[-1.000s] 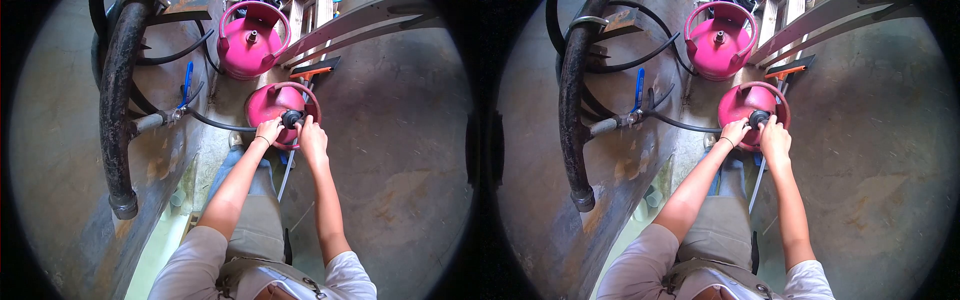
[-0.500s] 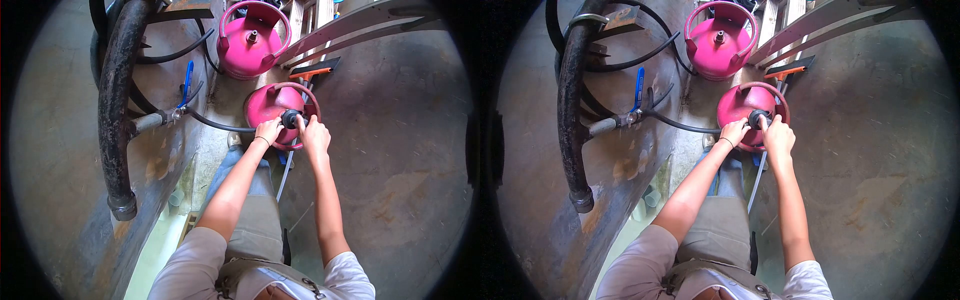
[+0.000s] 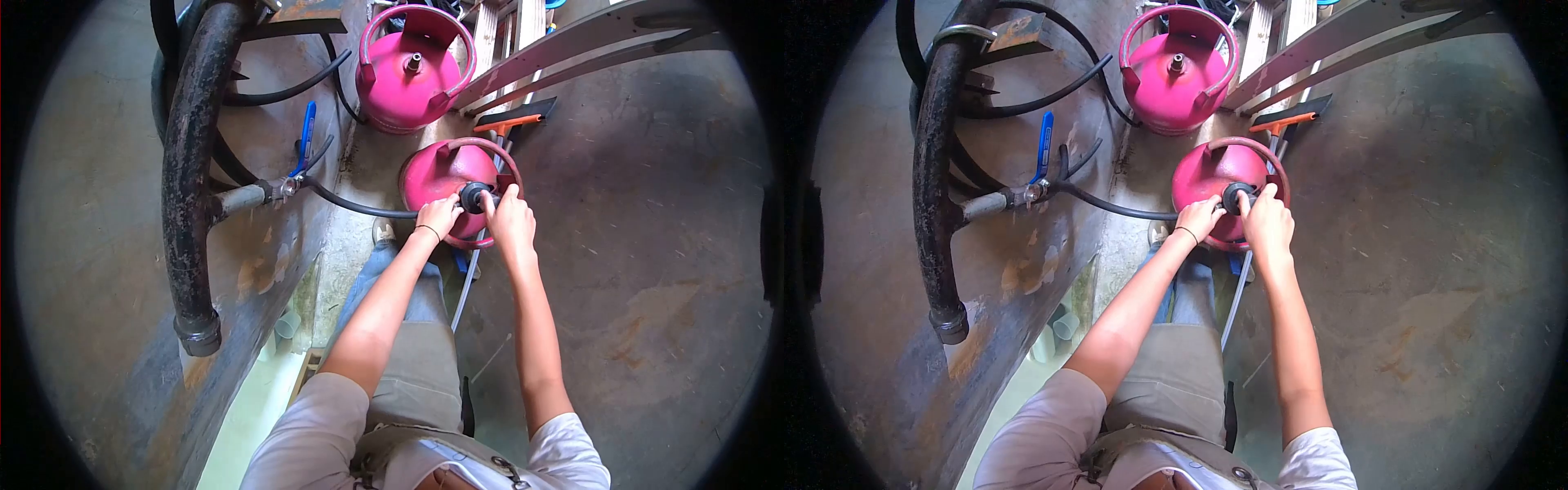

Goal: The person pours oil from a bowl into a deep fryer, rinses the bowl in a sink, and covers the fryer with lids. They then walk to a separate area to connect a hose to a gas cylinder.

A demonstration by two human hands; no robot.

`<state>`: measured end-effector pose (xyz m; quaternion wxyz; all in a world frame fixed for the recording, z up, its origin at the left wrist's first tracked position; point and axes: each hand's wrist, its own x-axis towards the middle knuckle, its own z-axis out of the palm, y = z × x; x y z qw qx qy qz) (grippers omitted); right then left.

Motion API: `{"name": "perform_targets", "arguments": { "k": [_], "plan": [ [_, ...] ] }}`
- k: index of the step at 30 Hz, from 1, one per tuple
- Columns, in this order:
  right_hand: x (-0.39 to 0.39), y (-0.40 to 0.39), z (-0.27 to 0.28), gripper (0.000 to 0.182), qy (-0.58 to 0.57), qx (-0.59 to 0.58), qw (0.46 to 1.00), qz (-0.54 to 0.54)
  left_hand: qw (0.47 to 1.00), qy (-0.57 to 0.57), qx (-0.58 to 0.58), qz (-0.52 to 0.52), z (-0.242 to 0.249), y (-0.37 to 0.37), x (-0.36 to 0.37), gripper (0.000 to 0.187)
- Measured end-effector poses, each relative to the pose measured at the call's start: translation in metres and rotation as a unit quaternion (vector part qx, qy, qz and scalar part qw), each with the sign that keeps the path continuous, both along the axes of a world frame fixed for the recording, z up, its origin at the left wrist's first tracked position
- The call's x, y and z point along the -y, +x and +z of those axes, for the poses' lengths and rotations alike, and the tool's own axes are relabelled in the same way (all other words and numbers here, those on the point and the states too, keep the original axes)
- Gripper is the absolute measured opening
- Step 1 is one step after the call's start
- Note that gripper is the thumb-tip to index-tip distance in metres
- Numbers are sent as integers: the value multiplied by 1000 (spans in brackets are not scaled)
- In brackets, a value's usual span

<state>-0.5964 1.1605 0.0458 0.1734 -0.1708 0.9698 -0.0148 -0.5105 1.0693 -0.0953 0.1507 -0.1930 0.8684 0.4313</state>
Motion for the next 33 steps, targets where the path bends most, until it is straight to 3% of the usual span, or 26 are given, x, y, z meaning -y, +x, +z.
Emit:
{"name": "perform_targets", "arguments": {
  "k": [2, 4, 6, 7, 11, 13, 17, 24, 27, 30, 32, 33],
  "plan": [
    [0, -6, 2, 42, 25, -25, 999, 15, 1000, 6, -5, 1, -1, -3, 1, 27],
    [1, -11, 17, 39, 50, 41, 998, 10, 1000, -6, -10, -3, -2, -2, 1, 27],
    [-2, -8, 28, 35, -63, 19, 984, 163, 1000, 1, -24, 1, -9, 0, 0, 27],
    [-1, -6, 27, 36, -39, 71, 986, 149, 999, 7, -41, 3, -12, 0, -1, 27],
    [-7, 1, 0, 30, -18, -13, 983, 183, 1000, 4, -28, 2, -4, -2, 2, 28],
    [0, 3, 5, 29, 18, 16, 997, 71, 1000, -10, -17, 5, 0, 0, 3, 29],
    [3, -3, -9, 37, 41, 17, 999, 7, 1000, -29, -1, 0, 0, 8, 9, 36],
    [-1, 5, 7, 40, 9, 45, 996, 71, 998, -7, -63, 2, -9, 34, 18, 30],
    [9, 3, 7, 42, 72, 67, 995, -15, 997, -24, -78, 4, -9, 43, 22, 29],
    [8, 1, -6, 44, 85, -7, 996, -24, 997, -20, -77, 2, -10, 47, 25, 29],
    [5, -4, 0, 42, 99, 21, 995, -27, 996, -20, -84, 11, -10, 50, 24, 28],
    [6, -4, 9, 40, 49, 5, 999, 18, 995, -22, -91, 20, -11, 50, 25, 27]
  ]
}}
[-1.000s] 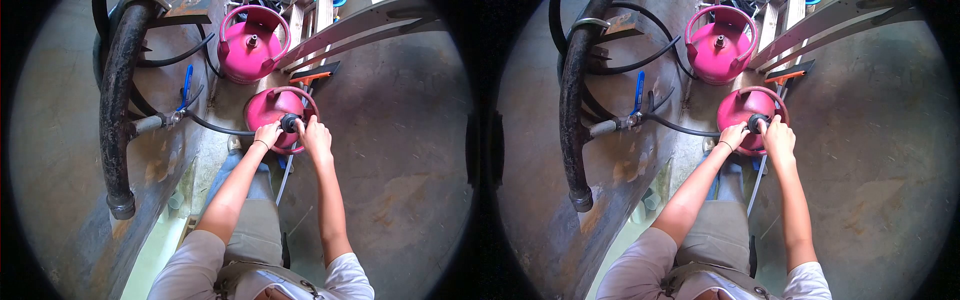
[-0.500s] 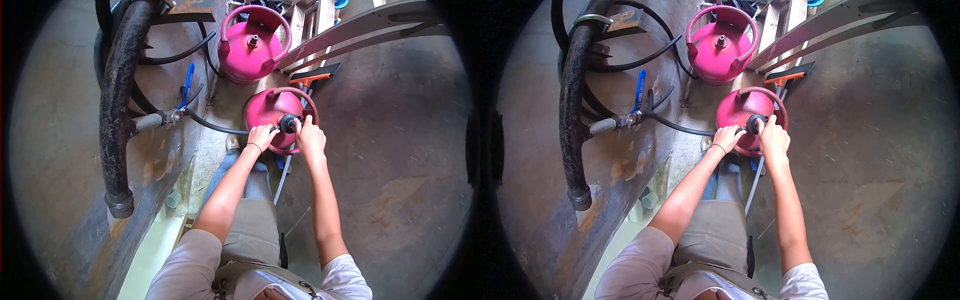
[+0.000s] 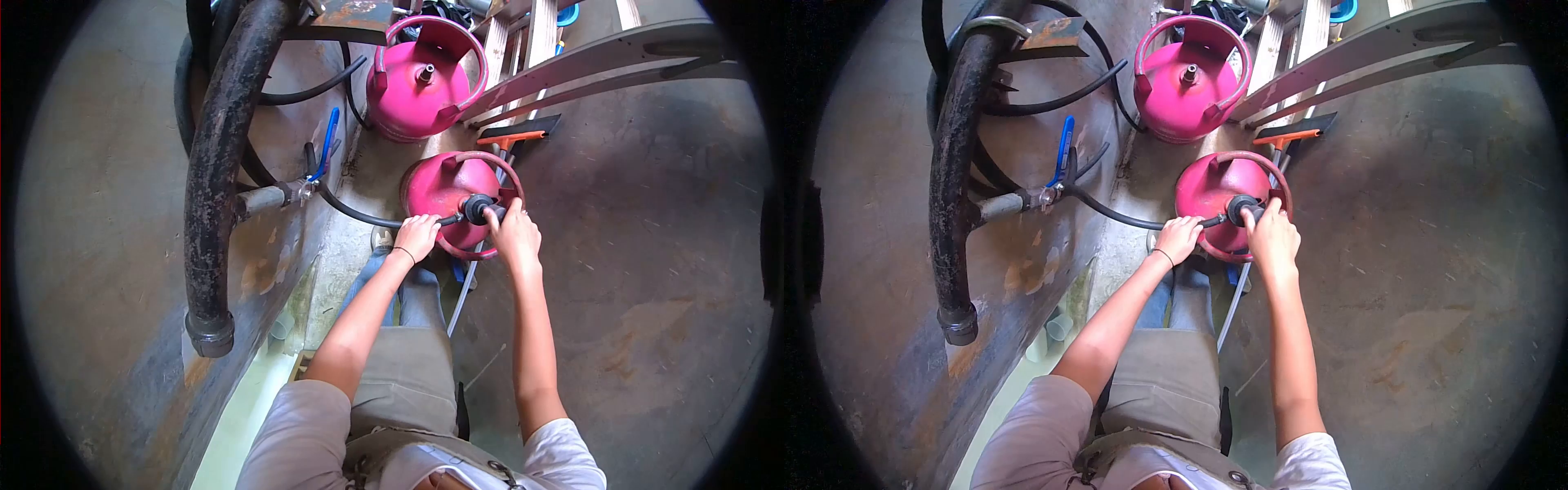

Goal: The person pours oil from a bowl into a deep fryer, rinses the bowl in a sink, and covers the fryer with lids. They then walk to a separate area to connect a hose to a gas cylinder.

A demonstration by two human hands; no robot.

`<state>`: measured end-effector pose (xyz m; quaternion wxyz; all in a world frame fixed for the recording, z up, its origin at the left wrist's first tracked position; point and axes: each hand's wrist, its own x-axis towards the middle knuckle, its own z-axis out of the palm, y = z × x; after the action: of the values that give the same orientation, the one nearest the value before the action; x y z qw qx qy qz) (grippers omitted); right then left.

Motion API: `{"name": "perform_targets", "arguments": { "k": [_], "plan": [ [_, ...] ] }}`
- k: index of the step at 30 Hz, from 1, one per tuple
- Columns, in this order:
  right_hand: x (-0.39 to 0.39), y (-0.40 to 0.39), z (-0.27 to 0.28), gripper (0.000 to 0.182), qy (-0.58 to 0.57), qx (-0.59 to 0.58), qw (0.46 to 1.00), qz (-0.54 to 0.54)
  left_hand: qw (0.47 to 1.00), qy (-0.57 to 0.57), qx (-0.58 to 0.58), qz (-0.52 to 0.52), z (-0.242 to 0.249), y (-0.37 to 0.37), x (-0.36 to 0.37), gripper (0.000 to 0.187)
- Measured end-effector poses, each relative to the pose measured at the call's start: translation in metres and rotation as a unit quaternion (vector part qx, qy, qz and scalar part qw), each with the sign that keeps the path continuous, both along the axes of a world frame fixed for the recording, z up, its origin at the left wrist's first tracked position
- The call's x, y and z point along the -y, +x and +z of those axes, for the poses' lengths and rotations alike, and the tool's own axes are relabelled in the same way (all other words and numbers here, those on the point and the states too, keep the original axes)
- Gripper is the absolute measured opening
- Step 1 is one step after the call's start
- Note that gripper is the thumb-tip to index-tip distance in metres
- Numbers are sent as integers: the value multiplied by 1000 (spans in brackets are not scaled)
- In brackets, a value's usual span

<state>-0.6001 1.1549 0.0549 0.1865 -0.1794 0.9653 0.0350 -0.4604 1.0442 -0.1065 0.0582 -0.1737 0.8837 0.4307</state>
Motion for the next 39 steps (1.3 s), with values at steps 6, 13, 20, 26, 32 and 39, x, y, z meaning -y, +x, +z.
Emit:
{"name": "perform_targets", "arguments": {
  "k": [6, 13, 20, 26, 32, 39],
  "plan": [
    [-5, 6, -4, 37, -10, -1, 997, 71, 999, -31, -5, 7, 0, 15, 10, 26],
    [0, 1, -1, 36, 67, 37, 997, 0, 1000, -29, 10, 1, 5, 27, 27, 27],
    [-6, 3, 1, 33, 20, -29, 991, 133, 997, -74, -20, -15, 8, 48, 39, 37],
    [-1, -1, -25, 48, 57, -88, 994, -13, 997, -75, 6, -7, 15, 51, 32, 44],
    [-4, -12, -13, 49, 39, -14, 989, 141, 997, -77, 12, -12, 12, 53, 31, 48],
    [-7, -20, -40, 48, 28, 51, 997, -42, 995, -101, 11, -14, 16, 58, 35, 55]
  ]
}}
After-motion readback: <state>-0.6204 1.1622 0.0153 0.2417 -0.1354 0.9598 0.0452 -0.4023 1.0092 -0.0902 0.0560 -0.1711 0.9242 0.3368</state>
